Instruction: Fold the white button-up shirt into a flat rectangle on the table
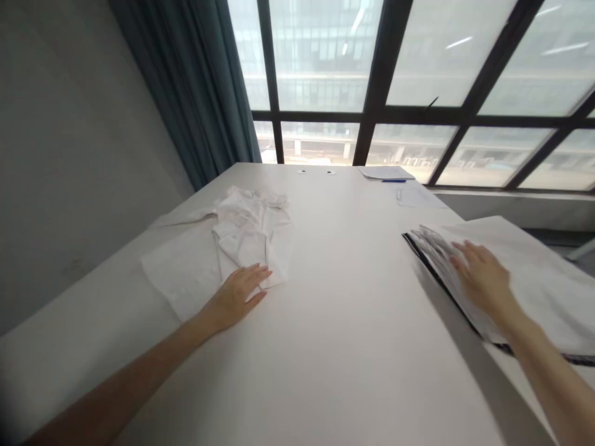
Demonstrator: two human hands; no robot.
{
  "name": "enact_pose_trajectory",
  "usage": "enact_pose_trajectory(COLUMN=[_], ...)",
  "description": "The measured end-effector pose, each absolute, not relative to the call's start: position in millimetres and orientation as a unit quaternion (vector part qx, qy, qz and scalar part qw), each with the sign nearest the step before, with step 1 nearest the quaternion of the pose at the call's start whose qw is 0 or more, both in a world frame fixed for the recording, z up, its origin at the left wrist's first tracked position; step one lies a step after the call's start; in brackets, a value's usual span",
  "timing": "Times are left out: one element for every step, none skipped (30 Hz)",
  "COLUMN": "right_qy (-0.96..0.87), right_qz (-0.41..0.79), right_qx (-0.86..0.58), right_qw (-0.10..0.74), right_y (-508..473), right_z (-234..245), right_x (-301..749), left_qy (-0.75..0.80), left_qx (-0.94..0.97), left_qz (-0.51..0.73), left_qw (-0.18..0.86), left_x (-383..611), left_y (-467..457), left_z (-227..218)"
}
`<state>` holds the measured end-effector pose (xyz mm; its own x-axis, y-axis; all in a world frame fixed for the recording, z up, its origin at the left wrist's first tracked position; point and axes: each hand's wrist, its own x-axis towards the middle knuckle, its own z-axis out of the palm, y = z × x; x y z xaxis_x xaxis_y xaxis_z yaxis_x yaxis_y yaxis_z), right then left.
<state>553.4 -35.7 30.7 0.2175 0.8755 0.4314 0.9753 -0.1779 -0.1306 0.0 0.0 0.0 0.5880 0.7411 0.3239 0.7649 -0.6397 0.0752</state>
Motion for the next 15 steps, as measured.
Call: enact_pose_trajectory(right_qy=[-0.651, -0.692, -0.727, -0.750, -0.761, -0.777, -0.796, -0.812, -0.824, -0.832, -0.836, -0.837, -0.836, -0.835, -0.833], right_qz=[-0.118, -0.097, -0.067, -0.037, -0.019, 0.003, 0.028, 0.050, 0.067, 0.079, 0.085, 0.089, 0.091, 0.094, 0.098], right_qx=[-0.719, -0.678, -0.642, -0.616, -0.598, -0.578, -0.557, -0.536, -0.520, -0.510, -0.504, -0.501, -0.501, -0.501, -0.502], right_qw=[0.211, 0.228, 0.233, 0.240, 0.252, 0.247, 0.235, 0.225, 0.215, 0.206, 0.202, 0.201, 0.203, 0.208, 0.212], right_y=[-31, -26, -22, -20, -18, -17, -18, -19, -21, -22, -24, -25, -26, -26, -25], right_z=[31, 29, 25, 19, 13, 6, 0, -6, -10, -13, -15, -16, -17, -17, -17], right_x=[524, 496, 468, 442, 418, 396, 377, 361, 348, 337, 330, 325, 322, 321, 321], left_qy=[-0.429, -0.442, -0.461, -0.485, -0.517, -0.549, -0.574, -0.589, -0.595, -0.595, -0.592, -0.590, -0.592, -0.597, -0.604], left_qx=[-0.887, -0.880, -0.869, -0.854, -0.833, -0.813, -0.799, -0.791, -0.789, -0.791, -0.793, -0.794, -0.792, -0.789, -0.785], left_qz=[-0.163, -0.164, -0.166, -0.165, -0.160, -0.149, -0.134, -0.120, -0.110, -0.104, -0.103, -0.104, -0.104, -0.102, -0.099], left_qw=[0.040, 0.050, 0.068, 0.090, 0.111, 0.123, 0.122, 0.114, 0.107, 0.102, 0.101, 0.102, 0.104, 0.101, 0.095], left_x=[-5, -11, -18, -25, -32, -38, -44, -49, -53, -55, -55, -53, -50, -44, -36], left_y=[9, 19, 30, 41, 51, 60, 67, 72, 75, 76, 76, 75, 72, 69, 65], left_z=[3, 5, 7, 6, 5, 1, -3, -9, -14, -19, -24, -27, -29, -30, -31])
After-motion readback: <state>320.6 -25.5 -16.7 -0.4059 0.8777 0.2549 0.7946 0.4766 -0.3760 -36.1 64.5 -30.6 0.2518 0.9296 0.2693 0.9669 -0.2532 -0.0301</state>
